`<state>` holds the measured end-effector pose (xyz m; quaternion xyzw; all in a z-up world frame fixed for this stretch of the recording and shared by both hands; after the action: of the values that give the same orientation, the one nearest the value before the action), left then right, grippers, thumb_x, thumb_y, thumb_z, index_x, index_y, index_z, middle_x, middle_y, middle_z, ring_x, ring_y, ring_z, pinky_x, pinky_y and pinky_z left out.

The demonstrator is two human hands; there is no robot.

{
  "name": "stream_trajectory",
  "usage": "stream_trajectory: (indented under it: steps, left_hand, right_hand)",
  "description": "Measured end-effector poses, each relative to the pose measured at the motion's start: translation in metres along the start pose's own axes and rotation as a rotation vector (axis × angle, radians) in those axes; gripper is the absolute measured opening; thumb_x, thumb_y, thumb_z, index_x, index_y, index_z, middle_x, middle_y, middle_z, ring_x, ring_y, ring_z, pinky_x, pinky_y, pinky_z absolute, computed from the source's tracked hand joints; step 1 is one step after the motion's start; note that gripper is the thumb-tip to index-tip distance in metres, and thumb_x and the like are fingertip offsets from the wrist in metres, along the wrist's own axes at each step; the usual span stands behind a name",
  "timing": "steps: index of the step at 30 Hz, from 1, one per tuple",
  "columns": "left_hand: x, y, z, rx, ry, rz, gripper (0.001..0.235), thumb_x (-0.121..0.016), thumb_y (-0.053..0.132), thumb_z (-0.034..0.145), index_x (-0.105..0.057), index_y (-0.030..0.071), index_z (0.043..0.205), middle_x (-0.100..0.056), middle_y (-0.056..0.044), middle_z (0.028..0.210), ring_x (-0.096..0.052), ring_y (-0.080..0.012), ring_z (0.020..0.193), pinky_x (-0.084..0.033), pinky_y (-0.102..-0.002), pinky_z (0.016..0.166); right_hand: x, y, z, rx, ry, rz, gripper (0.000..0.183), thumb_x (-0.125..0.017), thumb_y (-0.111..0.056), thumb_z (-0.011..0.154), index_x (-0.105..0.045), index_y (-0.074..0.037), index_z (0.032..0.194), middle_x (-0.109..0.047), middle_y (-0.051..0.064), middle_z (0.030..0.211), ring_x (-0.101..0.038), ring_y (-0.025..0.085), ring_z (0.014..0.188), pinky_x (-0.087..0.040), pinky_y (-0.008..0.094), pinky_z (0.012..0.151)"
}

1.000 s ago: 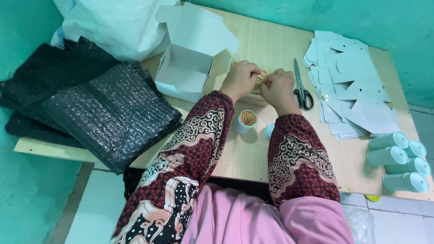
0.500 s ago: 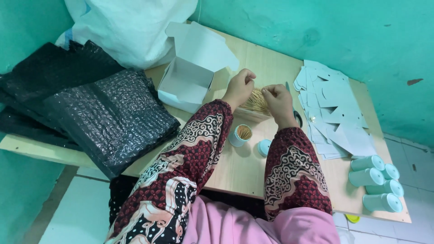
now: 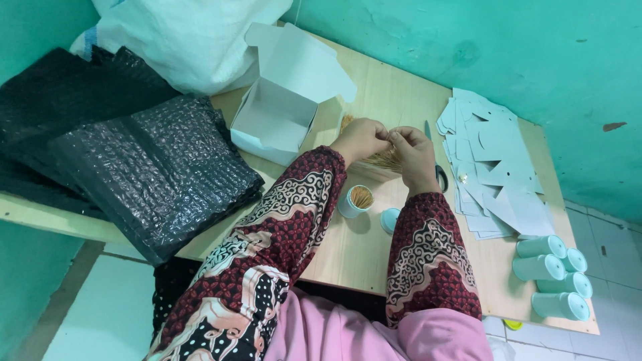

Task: The person places toothpicks from a clear container into a small light blue cylindrical holder by hand. The person continues to fill the holder until it is full.

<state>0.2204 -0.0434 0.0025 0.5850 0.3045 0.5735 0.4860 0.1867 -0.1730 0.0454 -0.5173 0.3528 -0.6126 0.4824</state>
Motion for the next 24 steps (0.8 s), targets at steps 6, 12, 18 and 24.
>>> stream_trajectory:
  steps: [6,12,18,24]
  left_hand:
    - [-0.009,-0.013,0.01,-0.007,-0.017,-0.01,0.016,-0.073,0.029,0.084,-0.079,0.014,0.083,-0.077,-0.007,0.079,-0.074,-0.0308,0.094,-0.056,-0.04,0.085]
    - [0.0,-0.003,0.002,-0.02,0.056,-0.076,0.016,-0.069,0.024,0.084,-0.079,0.012,0.088,-0.077,-0.007,0.084,-0.074,-0.0282,0.091,-0.056,-0.039,0.084]
    - [0.01,-0.015,0.013,-0.054,0.217,-0.175,0.018,-0.068,0.025,0.088,-0.078,0.01,0.095,-0.076,-0.007,0.087,-0.073,-0.0269,0.094,-0.056,-0.039,0.085]
    - [0.005,-0.03,0.022,-0.059,0.258,-0.265,0.017,-0.071,0.026,0.086,-0.077,0.01,0.09,-0.072,-0.006,0.079,-0.071,-0.0226,0.086,-0.054,-0.036,0.081]
  right_hand:
    - [0.003,-0.001,0.0,0.073,0.02,0.104,0.007,-0.065,-0.005,0.102,-0.07,0.0,0.103,-0.068,0.007,0.081,-0.062,0.015,0.084,-0.048,0.033,0.082]
    - [0.016,0.01,0.005,0.138,0.126,-0.048,0.01,-0.064,-0.01,0.104,-0.072,-0.006,0.105,-0.063,0.003,0.085,-0.055,0.009,0.084,-0.046,0.028,0.078]
    - [0.009,0.002,0.001,0.202,0.123,-0.308,0.013,-0.066,-0.006,0.1,-0.076,-0.006,0.108,-0.065,0.008,0.088,-0.061,0.014,0.083,-0.051,0.031,0.075]
    - [0.002,-0.002,-0.002,0.319,0.098,-0.384,0.015,-0.073,-0.009,0.093,-0.077,-0.014,0.107,-0.063,0.001,0.095,-0.057,0.015,0.096,-0.047,0.03,0.091]
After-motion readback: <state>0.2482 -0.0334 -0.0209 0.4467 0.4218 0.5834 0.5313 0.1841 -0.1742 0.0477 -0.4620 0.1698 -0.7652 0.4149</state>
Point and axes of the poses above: each hand's wrist, its own z-axis towards the middle knuckle, its own x-axis out of the back of the hand, y = z × x, the point moved 8 cm from there along z, towards the middle knuckle
